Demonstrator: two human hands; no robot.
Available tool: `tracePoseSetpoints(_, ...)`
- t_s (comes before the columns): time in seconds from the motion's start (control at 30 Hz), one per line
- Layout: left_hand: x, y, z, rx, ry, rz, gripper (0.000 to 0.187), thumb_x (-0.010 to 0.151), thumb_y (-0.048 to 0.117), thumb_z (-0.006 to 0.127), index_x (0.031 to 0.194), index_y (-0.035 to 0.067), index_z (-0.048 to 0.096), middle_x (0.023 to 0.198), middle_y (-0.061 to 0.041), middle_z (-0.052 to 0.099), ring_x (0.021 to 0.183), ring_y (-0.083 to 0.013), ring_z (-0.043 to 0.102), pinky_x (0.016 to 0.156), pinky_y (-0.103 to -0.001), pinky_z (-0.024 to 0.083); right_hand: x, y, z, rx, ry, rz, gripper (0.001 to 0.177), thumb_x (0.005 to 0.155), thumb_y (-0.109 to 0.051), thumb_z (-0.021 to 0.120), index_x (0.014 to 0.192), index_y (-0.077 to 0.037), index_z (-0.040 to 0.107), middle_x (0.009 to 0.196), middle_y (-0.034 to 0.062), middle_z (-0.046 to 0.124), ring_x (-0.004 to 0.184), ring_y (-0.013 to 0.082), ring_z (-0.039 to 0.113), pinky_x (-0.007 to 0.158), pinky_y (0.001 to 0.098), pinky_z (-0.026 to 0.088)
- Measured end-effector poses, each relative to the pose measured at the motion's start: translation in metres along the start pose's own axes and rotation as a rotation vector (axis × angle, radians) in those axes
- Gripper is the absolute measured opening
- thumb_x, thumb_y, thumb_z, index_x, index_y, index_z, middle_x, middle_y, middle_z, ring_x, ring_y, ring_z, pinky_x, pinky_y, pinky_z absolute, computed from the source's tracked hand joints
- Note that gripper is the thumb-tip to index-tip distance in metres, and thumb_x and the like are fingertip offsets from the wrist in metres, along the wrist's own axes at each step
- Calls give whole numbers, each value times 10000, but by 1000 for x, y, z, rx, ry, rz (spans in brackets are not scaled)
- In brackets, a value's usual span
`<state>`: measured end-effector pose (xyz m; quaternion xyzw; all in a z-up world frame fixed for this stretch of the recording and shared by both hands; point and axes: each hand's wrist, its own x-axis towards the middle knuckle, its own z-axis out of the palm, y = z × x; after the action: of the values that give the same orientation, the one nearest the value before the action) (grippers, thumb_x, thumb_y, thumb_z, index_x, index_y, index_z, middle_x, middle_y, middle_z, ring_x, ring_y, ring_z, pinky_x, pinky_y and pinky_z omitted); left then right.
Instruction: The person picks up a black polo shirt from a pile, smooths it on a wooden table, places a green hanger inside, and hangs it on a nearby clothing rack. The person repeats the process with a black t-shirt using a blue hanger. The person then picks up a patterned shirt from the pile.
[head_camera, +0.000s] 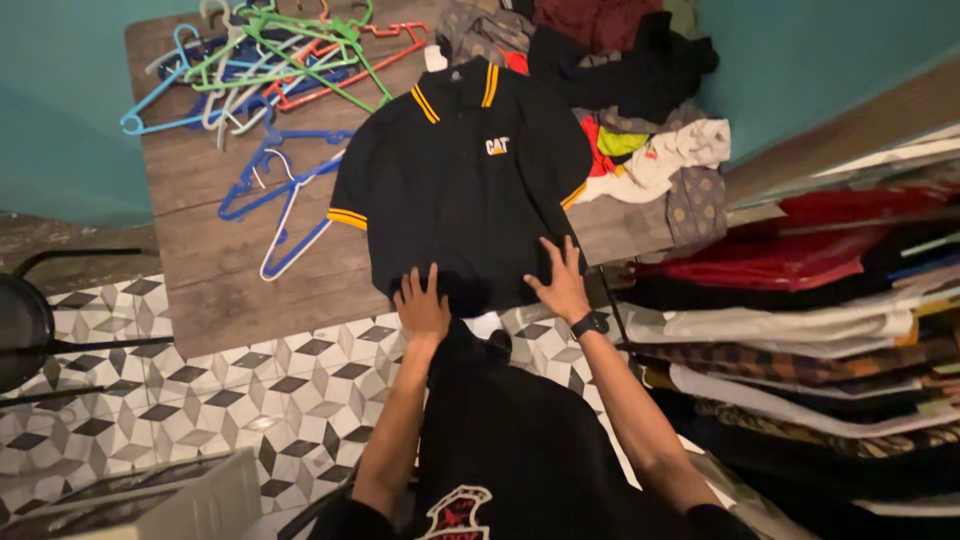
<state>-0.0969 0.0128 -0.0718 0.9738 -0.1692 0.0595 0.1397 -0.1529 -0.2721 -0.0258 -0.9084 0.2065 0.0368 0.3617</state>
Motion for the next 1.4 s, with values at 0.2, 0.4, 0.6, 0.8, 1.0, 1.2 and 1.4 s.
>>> tracePoseSetpoints(0.2,37,-10,-21,-129,-144,-252,503,806,312,740,1206,46,590,1136,-174,642,1073,-376,615,958,-558,417,53,-30,23,-85,-147,48,980,786,-422,841,1592,-362,286,1713,198,36,1571,449,50,1164,728,212)
tracePoseSetpoints(0.4,169,-2,17,-347,70,-120,399,785,207,745,1124,31,628,1102,-181,665,1025,-404,640,865,-517,497,97,-17,55,-250,-224,245,1237,668,-669,819,1639,-406,100,1723,158,-87,1592,397,-85,1149,789,52)
tracePoseSetpoints(0.6,292,22,92,-491,-21,-188,456,777,134,755,1201,38,619,1176,-175,609,1115,-403,597,915,-482,508,101,-27,62,-361,-370,355,1457,562,-814,770,1627,-381,-126,1662,126,-353,1530,352,-327,1103,798,-88)
tracePoseSetpoints(0.8,344,32,135,-734,121,-130,377,831,14,730,1185,-10,601,1151,-193,583,1089,-420,586,935,-453,496,109,-32,69,-433,-405,415,1541,518,-896,731,1622,-329,-183,1644,174,-365,1510,393,-343,1084,803,-116)
tracePoseSetpoints(1.0,364,27,172,-780,211,-301,255,820,69,833,988,27,647,825,-120,565,789,-323,586,754,-418,497,111,-32,69,-427,-423,416,1549,521,-923,706,1620,-293,-184,1625,222,-374,1491,444,-355,1063,819,-126)
tracePoseSetpoints(1.2,372,26,182,-912,137,-460,203,752,33,846,801,28,649,819,-70,629,640,-222,601,628,-363,516,116,-37,65,-445,-490,460,1557,533,-915,715,1621,-279,-200,1617,236,-389,1479,455,-369,1054,818,-133)
tracePoseSetpoints(1.4,370,18,167,-1110,167,-505,153,759,9,824,856,8,705,780,-80,741,692,-138,701,694,-296,566,116,-40,64,-457,-471,454,1559,533,-909,722,1619,-279,-202,1633,231,-363,1498,455,-344,1060,817,-121)
